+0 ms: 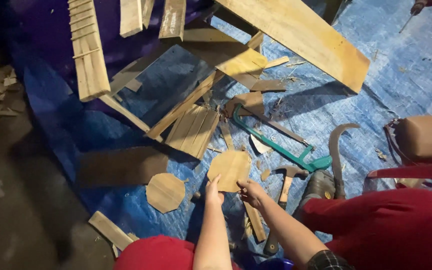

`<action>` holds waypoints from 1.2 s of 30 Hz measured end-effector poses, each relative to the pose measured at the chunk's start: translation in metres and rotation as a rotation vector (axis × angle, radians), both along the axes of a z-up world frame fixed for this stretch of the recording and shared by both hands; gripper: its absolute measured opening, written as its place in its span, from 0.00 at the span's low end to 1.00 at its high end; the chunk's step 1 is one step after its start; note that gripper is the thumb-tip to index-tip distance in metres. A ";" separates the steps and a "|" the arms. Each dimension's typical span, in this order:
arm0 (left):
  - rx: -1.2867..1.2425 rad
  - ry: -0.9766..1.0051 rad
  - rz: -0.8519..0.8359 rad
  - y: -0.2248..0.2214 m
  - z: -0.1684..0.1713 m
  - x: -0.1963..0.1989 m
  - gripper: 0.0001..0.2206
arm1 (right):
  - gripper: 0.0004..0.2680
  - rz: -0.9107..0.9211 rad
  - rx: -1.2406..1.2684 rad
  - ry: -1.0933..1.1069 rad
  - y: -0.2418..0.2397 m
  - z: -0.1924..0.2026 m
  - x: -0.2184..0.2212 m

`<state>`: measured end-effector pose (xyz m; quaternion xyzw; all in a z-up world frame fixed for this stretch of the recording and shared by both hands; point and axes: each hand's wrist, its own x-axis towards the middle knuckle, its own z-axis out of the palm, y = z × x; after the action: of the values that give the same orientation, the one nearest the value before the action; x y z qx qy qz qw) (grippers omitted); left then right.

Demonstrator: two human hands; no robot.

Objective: The person is sitting on the floor and using a hammer to strike a small octagonal piece of wood placed on top of other wooden scraps.

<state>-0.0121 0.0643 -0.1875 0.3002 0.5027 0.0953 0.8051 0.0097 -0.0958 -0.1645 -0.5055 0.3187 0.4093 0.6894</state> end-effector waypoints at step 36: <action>0.418 -0.474 -0.275 -0.036 0.205 0.050 0.18 | 0.03 -0.084 -0.267 -1.033 -0.119 0.243 0.072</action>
<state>0.0377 0.0287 0.0171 0.4932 0.2261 0.1541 0.8258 0.0822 -0.2149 0.0787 -0.7114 0.0069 0.0352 0.7018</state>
